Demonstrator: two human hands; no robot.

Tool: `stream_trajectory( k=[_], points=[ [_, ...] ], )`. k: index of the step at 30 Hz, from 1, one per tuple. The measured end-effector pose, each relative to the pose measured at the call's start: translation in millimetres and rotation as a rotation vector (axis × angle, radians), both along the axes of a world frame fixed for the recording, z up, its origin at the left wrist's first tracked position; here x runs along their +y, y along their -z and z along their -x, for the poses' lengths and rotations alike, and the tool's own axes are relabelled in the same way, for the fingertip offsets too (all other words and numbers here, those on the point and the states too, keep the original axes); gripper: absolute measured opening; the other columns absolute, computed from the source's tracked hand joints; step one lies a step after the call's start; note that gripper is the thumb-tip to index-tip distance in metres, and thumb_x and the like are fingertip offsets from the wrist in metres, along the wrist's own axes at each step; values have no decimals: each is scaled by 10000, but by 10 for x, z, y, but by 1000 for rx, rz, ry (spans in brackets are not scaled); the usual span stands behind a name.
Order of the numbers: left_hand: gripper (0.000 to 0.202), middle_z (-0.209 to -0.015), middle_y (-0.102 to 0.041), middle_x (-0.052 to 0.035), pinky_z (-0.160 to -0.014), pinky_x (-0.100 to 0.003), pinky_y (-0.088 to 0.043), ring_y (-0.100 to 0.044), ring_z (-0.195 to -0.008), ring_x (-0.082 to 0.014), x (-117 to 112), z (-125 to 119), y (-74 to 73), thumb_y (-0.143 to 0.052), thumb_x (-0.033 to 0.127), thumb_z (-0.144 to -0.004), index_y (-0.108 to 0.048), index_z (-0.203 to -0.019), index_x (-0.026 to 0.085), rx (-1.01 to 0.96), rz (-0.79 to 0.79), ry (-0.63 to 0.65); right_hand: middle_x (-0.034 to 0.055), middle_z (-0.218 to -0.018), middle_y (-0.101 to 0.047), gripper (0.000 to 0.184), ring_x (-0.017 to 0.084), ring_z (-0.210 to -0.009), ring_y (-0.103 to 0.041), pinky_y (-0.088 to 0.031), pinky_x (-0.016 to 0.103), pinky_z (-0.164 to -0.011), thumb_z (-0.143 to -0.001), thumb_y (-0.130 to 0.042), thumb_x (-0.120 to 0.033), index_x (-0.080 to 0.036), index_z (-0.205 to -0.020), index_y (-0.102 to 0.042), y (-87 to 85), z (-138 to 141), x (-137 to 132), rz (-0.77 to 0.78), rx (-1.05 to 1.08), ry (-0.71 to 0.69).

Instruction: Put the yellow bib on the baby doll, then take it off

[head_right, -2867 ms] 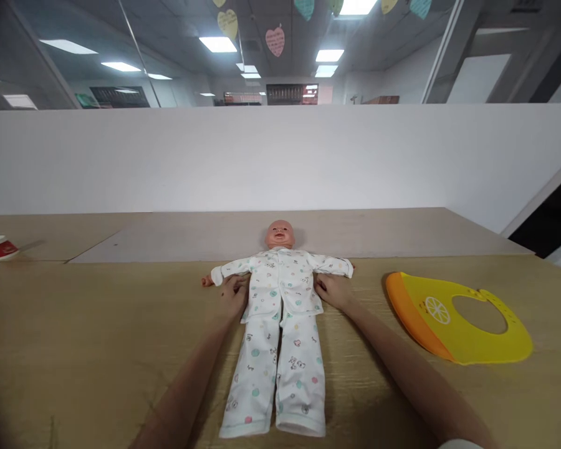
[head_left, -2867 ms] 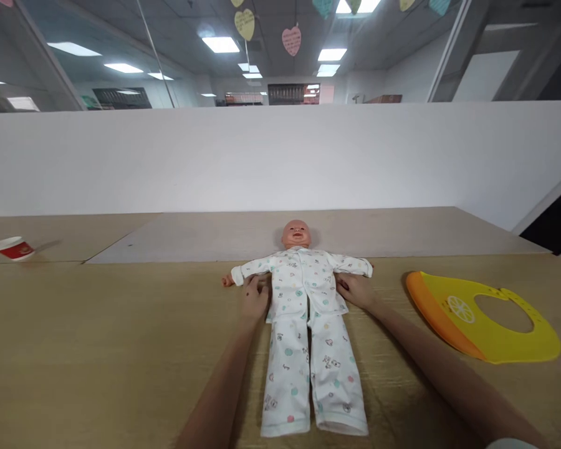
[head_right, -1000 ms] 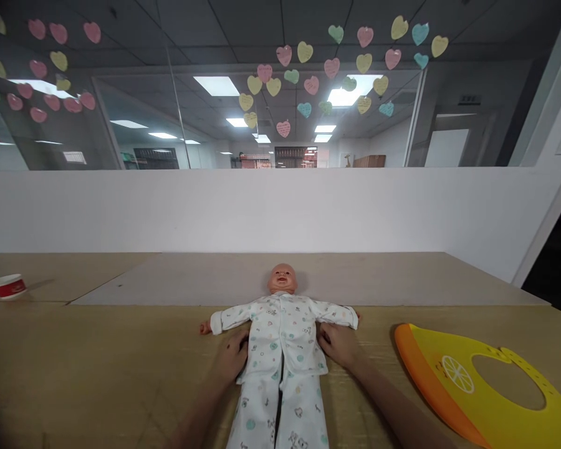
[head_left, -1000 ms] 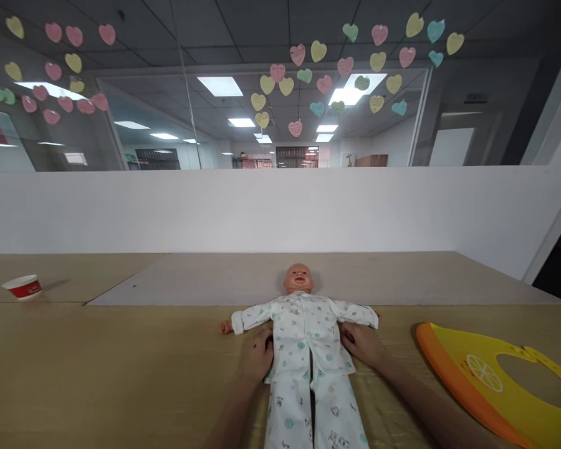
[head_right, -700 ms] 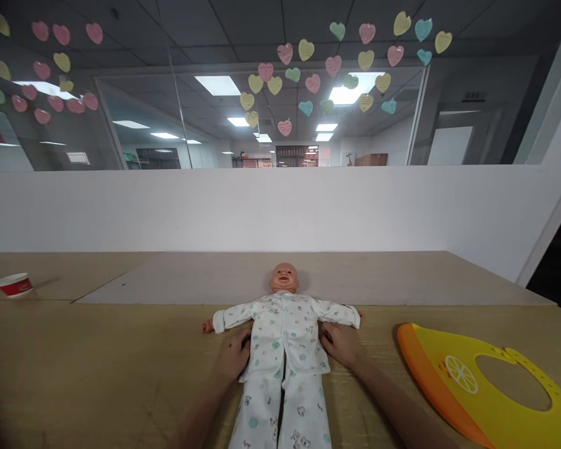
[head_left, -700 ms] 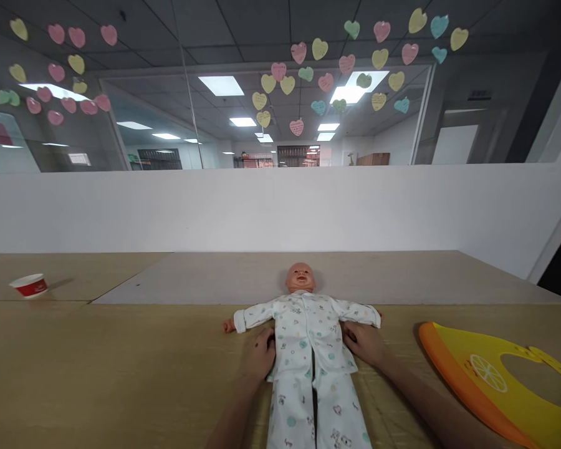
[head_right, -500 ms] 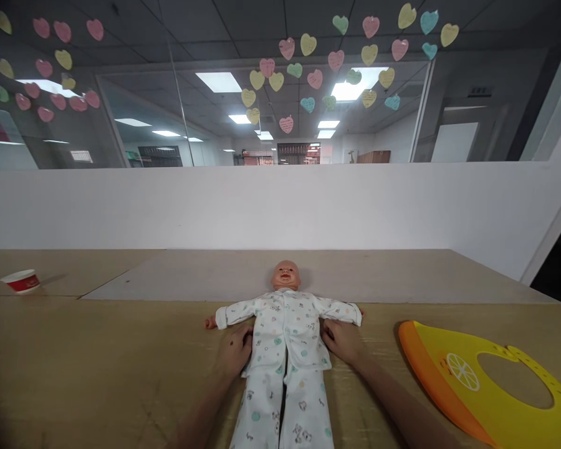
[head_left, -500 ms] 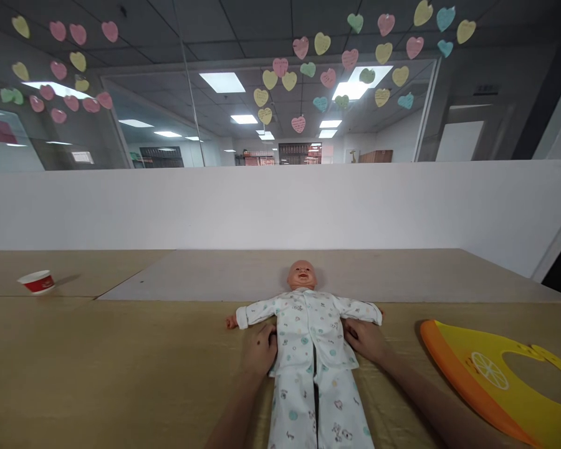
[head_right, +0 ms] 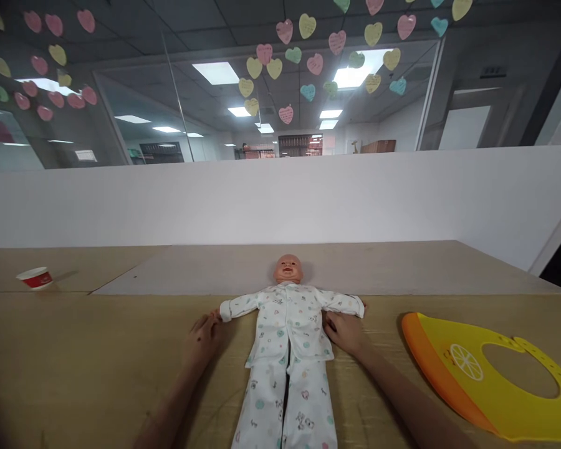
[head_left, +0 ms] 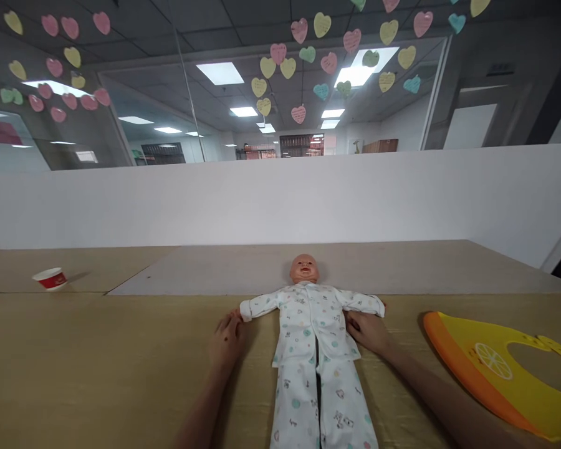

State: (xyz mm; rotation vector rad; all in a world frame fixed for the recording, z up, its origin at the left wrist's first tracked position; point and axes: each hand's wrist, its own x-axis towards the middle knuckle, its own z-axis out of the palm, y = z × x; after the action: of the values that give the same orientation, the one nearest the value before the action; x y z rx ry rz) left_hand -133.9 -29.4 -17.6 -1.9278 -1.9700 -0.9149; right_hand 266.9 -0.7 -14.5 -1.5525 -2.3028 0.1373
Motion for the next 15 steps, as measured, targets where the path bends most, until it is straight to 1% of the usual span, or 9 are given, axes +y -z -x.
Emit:
stream_trajectory(
  k=[3,5,8,10,13,15],
  points=[
    [267,-857,-659,-97,-729,-300,-443,-623,-825,-213,18,267,-9,-392,216,-881,-617,-742,176,56,25,-84,52,-813,-675,187,164,-760,-594,-295,240,-645,-865,-436,-245,-170,-830,-603,-5,1,-1,3,-24,8],
    [273,-841,-651,-89,-687,-279,-429,-619,-804,-202,41,443,-9,-390,224,-879,-617,-736,174,96,113,-118,49,-813,-674,184,161,-759,-593,-287,239,-643,-867,-439,-244,-170,-835,-604,-11,4,-5,3,-46,15],
    [266,-841,-638,-82,-608,-262,-407,-608,-730,-186,67,600,5,-391,225,-869,-622,-750,169,48,227,-176,52,-821,-674,191,161,-756,-586,-275,242,-635,-876,-441,-259,-171,-828,-604,-22,10,-11,-11,-77,33],
    [239,-834,-634,-79,-611,-266,-420,-603,-716,-187,82,596,25,-413,223,-844,-628,-756,167,-12,231,-131,54,-832,-677,190,162,-765,-587,-279,241,-639,-877,-440,-255,-171,-833,-604,-26,11,-13,-12,-83,36],
    [156,-814,-656,-68,-727,-290,-472,-622,-784,-196,102,478,64,-471,184,-759,-624,-734,166,-194,182,29,56,-840,-683,193,162,-770,-593,-294,238,-651,-881,-433,-251,-172,-853,-608,-31,7,-15,8,-70,27],
    [141,-810,-678,-63,-787,-310,-486,-634,-810,-198,107,397,76,-478,167,-723,-618,-739,161,-311,169,60,56,-848,-686,203,162,-766,-594,-299,238,-654,-887,-425,-254,-172,-857,-608,-41,4,-21,18,-62,23]
  ],
)
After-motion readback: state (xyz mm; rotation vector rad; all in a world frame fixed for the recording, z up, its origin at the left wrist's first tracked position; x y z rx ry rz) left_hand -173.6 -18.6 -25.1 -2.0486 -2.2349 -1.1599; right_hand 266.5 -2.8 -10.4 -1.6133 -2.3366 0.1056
